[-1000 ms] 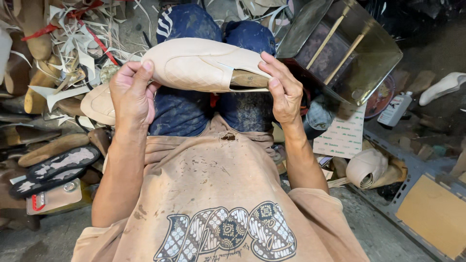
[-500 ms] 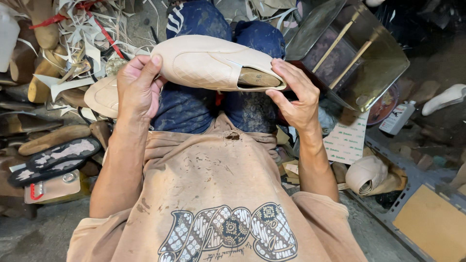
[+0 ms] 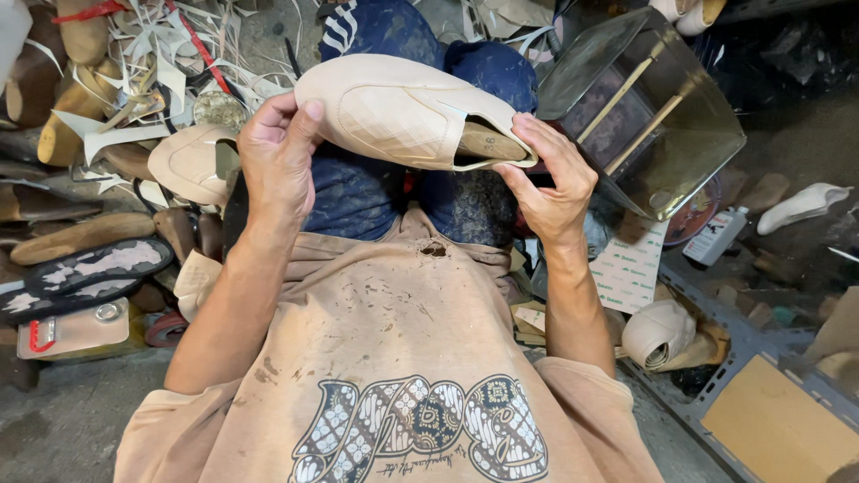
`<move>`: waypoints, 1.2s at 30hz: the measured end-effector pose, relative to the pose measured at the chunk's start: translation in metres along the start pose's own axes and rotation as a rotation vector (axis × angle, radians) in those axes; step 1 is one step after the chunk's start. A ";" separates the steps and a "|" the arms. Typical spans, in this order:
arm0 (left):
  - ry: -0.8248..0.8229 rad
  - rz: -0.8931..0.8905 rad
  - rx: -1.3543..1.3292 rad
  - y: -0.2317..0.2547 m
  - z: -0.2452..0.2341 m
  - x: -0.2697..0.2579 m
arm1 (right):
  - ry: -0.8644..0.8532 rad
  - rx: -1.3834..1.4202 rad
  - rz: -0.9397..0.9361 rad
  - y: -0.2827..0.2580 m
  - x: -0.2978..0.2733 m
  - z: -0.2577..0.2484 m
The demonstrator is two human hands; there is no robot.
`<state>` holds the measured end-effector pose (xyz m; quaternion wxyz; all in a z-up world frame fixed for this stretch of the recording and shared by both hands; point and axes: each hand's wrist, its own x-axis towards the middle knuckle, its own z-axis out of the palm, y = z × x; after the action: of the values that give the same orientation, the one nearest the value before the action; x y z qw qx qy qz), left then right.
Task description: The person sits on the floor in a cluttered workshop and works on a beige slip-on shoe. They insert a wooden shoe tree, then use a hammer to tap the shoe's sole and heel area repeatedly.
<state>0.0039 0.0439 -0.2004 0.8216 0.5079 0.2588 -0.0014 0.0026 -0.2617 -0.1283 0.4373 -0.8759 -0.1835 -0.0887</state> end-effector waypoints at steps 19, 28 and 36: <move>-0.034 -0.223 -0.101 0.005 -0.013 0.020 | 0.007 0.243 0.272 -0.008 -0.001 -0.009; -0.048 -0.139 -0.069 0.002 -0.009 0.021 | 0.091 0.090 0.215 0.003 -0.009 0.009; -0.054 -0.171 -0.097 0.002 -0.013 0.021 | -0.038 0.285 0.273 0.001 -0.012 -0.003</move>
<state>0.0172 0.0611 -0.2125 0.8487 0.4435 0.2789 -0.0725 -0.0078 -0.2675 -0.1304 0.5611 -0.8235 -0.0820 0.0149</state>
